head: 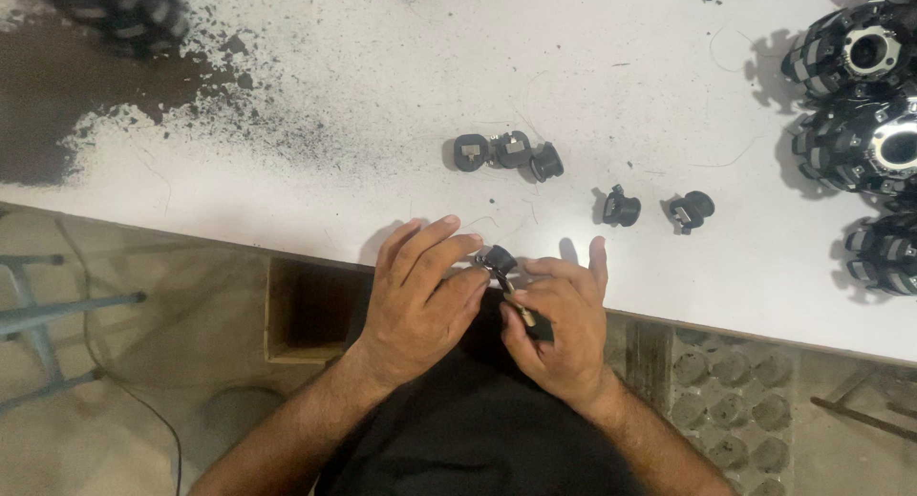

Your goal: The person sits at a white workbench assembling omni wheels, pressing small black roller components into the hubs of wheel bodies by hand. They use a small flat tool to help seat the rollers, set finished wheels aside, and pick up the next wheel to continue the assembly.

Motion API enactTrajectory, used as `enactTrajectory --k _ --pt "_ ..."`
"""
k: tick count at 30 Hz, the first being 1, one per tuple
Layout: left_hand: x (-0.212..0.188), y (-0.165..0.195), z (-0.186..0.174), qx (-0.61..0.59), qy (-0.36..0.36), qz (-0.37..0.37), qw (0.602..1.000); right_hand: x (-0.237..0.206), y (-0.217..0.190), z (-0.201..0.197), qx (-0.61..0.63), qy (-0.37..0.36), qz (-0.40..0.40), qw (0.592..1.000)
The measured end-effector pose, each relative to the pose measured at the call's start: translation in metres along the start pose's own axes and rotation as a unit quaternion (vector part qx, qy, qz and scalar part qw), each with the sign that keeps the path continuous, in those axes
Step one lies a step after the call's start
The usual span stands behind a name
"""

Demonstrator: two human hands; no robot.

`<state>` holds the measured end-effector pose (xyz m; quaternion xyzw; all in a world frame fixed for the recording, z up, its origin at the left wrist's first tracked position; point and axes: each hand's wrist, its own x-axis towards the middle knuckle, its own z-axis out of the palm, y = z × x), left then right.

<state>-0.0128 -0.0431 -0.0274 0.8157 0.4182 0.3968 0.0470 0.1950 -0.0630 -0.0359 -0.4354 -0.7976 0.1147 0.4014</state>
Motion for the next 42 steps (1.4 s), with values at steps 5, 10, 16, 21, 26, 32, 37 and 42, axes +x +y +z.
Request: enactTrajectory --k 5,10,16,21,26,32,37,42 --pt "0.003 -0.001 -0.008 0.039 -0.006 0.049 0.998 0.007 -0.007 0.002 -0.004 0.003 0.011 1.000" --pt "0.001 -0.003 -0.006 0.024 0.003 0.050 0.998 0.010 -0.010 0.003 -0.003 0.006 0.009 1.000" --pt "-0.006 -0.008 0.000 0.043 0.002 0.071 0.997 0.011 -0.010 0.005 0.005 0.008 0.022 1.000" --pt "-0.007 -0.007 0.006 0.028 0.024 0.070 0.997 0.013 -0.011 0.006 0.004 0.012 0.019 1.000" --pt "-0.008 -0.007 0.008 -0.006 0.026 -0.003 1.000 0.012 -0.010 0.008 0.002 0.017 0.024 1.000" --pt "-0.011 -0.007 0.009 -0.032 -0.015 -0.056 0.998 0.005 -0.007 0.012 -0.003 0.025 0.014 1.000" --pt "-0.011 -0.005 0.010 -0.043 -0.015 -0.082 0.996 -0.003 -0.004 0.014 0.017 0.007 -0.049 0.999" --pt "-0.011 -0.007 0.005 -0.068 -0.037 -0.084 0.993 -0.004 -0.003 0.020 0.005 0.017 -0.042 0.999"
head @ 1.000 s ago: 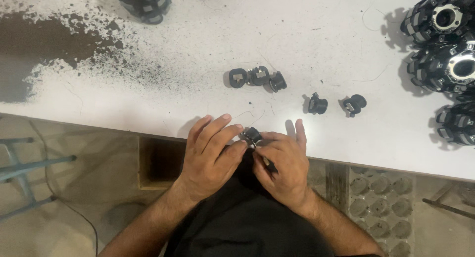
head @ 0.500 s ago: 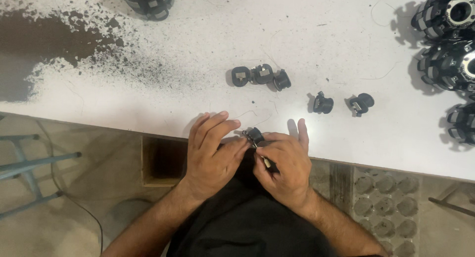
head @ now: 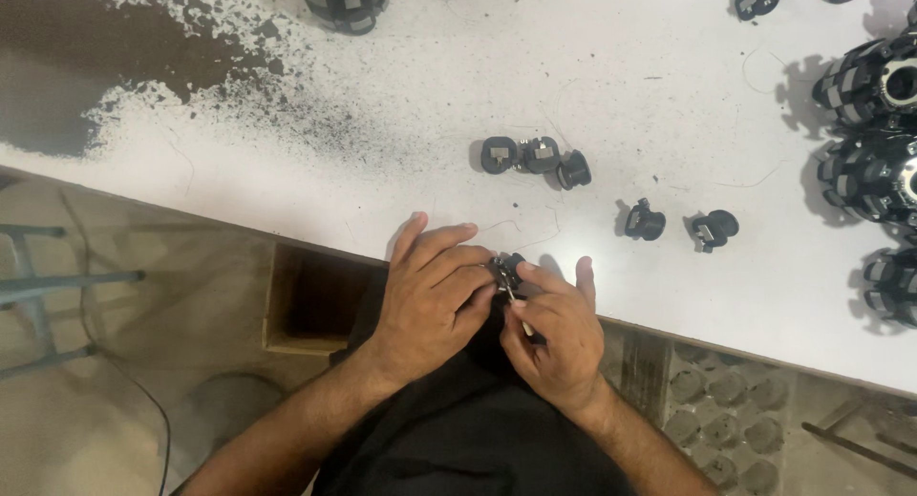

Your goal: The person sits at a white workbench assembling omni wheels, pressing small black roller components into the hubs of wheel bodies by hand. They use a small flat tool to help seat the rollers, set finished wheels aside, and pick up the next wheel to continue the assembly.

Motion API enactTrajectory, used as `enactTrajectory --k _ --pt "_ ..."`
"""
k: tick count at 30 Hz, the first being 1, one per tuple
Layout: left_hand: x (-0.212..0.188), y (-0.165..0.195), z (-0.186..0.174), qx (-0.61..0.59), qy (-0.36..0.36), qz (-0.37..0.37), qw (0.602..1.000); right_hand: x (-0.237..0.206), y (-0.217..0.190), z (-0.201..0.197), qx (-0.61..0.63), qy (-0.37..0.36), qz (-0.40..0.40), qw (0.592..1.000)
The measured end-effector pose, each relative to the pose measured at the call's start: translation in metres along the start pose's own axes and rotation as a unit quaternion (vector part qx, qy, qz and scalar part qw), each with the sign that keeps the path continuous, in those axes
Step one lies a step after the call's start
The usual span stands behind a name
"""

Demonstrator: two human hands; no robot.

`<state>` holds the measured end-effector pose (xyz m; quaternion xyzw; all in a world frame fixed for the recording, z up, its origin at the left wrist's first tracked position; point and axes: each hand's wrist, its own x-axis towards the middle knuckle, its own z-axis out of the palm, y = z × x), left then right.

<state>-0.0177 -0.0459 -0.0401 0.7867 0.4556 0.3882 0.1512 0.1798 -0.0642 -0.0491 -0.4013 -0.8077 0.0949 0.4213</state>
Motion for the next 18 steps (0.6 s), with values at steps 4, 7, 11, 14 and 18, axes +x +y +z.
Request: enactTrajectory --k 4,7,11,14,18 --pt "0.001 0.001 -0.003 -0.007 -0.006 0.000 1.000 0.004 -0.004 0.000 -0.018 0.009 0.001 1.000" --pt "0.002 0.002 -0.002 -0.011 -0.004 0.000 1.000 0.007 -0.006 -0.004 -0.020 -0.003 0.002 1.000" --pt "0.002 0.001 -0.001 -0.016 -0.003 -0.002 1.000 0.011 -0.007 -0.006 -0.023 0.002 -0.002 1.000" --pt "0.001 0.000 -0.001 -0.013 -0.013 -0.002 1.000 0.011 -0.007 -0.006 -0.033 0.001 -0.009 0.999" --pt "0.001 0.001 -0.002 -0.009 0.007 0.006 1.000 0.014 -0.004 -0.004 -0.052 -0.010 -0.014 0.999"
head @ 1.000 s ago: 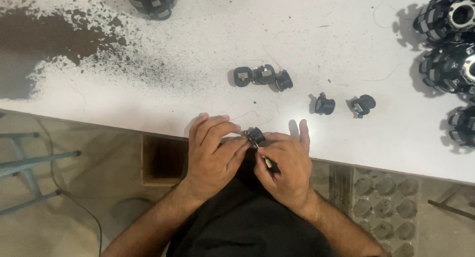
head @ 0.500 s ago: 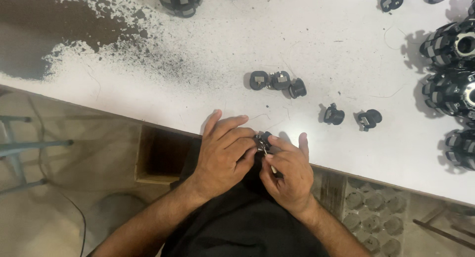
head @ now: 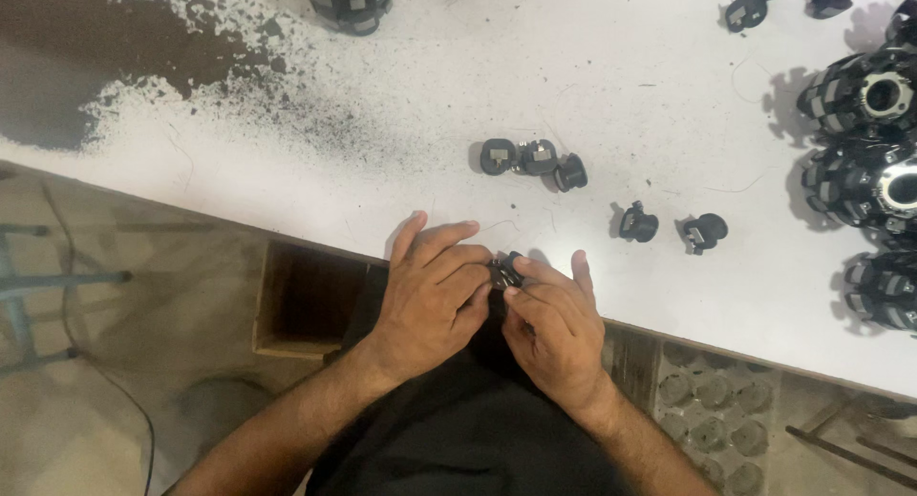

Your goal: The person sits at a white workbench assembling omni wheels, pressing small black roller components into the hubs of wheel bodies by hand. They use a small flat tool to help seat the rollers, set finished wheels aside, and pick up the next wheel to continue the assembly.

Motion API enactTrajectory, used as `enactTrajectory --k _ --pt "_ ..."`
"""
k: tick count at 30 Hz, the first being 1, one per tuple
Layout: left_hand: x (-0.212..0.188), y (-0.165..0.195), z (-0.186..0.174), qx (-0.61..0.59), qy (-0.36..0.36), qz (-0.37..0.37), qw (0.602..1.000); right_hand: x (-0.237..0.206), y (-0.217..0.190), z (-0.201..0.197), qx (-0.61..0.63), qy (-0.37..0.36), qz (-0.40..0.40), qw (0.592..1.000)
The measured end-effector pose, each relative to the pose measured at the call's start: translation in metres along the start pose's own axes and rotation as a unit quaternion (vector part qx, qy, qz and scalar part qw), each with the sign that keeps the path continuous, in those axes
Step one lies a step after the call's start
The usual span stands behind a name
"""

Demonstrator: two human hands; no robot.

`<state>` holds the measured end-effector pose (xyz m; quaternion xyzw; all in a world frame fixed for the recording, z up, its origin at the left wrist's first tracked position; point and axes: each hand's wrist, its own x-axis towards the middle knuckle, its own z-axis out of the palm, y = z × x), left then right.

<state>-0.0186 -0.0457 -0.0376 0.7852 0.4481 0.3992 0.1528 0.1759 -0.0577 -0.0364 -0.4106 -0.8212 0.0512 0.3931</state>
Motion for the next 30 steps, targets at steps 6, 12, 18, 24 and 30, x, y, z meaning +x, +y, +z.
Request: enactTrajectory --k 6,12,18,24,30 --pt "0.009 0.004 -0.008 -0.017 -0.019 -0.050 0.998 0.003 0.007 -0.015 0.025 0.004 -0.021 0.999" --pt "0.022 0.005 -0.016 -0.029 -0.034 -0.039 0.998 0.010 0.005 -0.031 -0.063 -0.002 0.077 0.995" --pt "0.038 0.008 -0.009 -0.048 -0.038 -0.024 0.998 0.025 0.006 -0.020 -0.090 -0.040 0.092 0.991" --pt "0.027 0.004 -0.014 -0.014 0.000 0.015 1.000 0.020 0.011 -0.019 -0.068 -0.025 0.101 0.992" --pt "0.025 0.005 -0.006 0.058 -0.003 0.102 0.993 0.017 0.015 -0.018 -0.071 -0.035 0.101 0.992"
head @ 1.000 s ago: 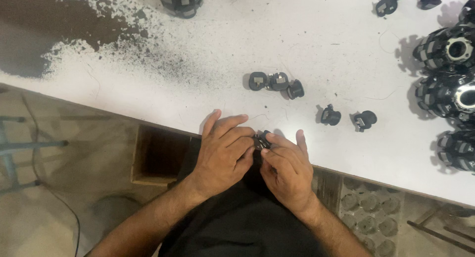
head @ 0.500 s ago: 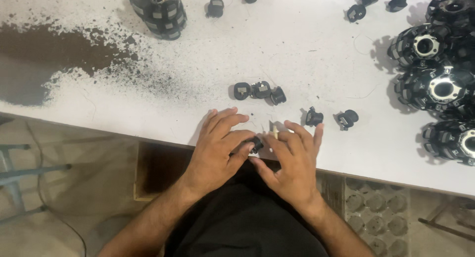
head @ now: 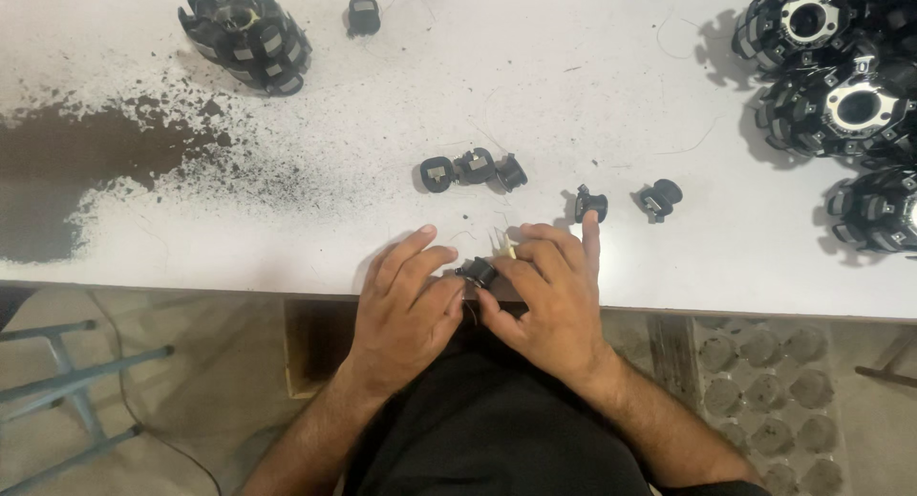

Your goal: The person sits at a white workbench assembling omni wheels, pressing small black roller components into the hubs of wheel bodies by hand. They use a small flat tool to help seat the rollers, set finished wheels aside, and pick up the next wheel to continue the assembly.

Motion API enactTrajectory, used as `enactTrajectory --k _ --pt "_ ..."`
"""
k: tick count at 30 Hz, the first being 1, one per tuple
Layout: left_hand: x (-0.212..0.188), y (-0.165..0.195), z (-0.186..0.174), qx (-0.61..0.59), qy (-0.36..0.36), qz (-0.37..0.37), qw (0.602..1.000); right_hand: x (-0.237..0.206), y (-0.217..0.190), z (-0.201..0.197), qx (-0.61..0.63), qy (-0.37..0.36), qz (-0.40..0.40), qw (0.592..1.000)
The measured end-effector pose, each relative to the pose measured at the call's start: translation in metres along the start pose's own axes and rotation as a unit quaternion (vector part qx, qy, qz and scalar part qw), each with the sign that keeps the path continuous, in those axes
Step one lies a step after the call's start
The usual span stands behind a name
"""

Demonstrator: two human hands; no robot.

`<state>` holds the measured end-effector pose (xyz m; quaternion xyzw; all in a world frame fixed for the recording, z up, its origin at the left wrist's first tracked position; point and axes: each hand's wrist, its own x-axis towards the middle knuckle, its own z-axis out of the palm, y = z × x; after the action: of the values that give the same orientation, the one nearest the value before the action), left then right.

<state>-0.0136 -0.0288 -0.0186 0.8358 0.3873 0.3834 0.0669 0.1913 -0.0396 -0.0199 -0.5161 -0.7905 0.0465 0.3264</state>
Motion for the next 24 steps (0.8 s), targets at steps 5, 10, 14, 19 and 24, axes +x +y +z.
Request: enactTrajectory --k 5,10,14,19,24 --pt "0.001 -0.002 0.002 -0.018 0.010 -0.017 1.000 -0.001 0.001 -0.001 0.005 -0.008 -0.005 1.000" --pt "0.000 -0.006 0.002 0.002 -0.007 -0.018 1.000 -0.003 0.003 -0.001 0.008 0.000 -0.007 1.000" --pt "0.004 -0.002 0.000 0.020 -0.015 0.031 0.999 -0.003 0.003 -0.001 0.013 -0.004 -0.004 1.000" --pt "0.017 0.003 -0.005 -0.089 -0.049 -0.041 0.994 -0.001 0.004 -0.006 0.009 -0.020 -0.031 0.999" --pt "0.026 0.005 -0.012 -0.179 -0.077 -0.157 0.968 -0.001 0.004 -0.010 0.001 -0.024 -0.021 0.999"
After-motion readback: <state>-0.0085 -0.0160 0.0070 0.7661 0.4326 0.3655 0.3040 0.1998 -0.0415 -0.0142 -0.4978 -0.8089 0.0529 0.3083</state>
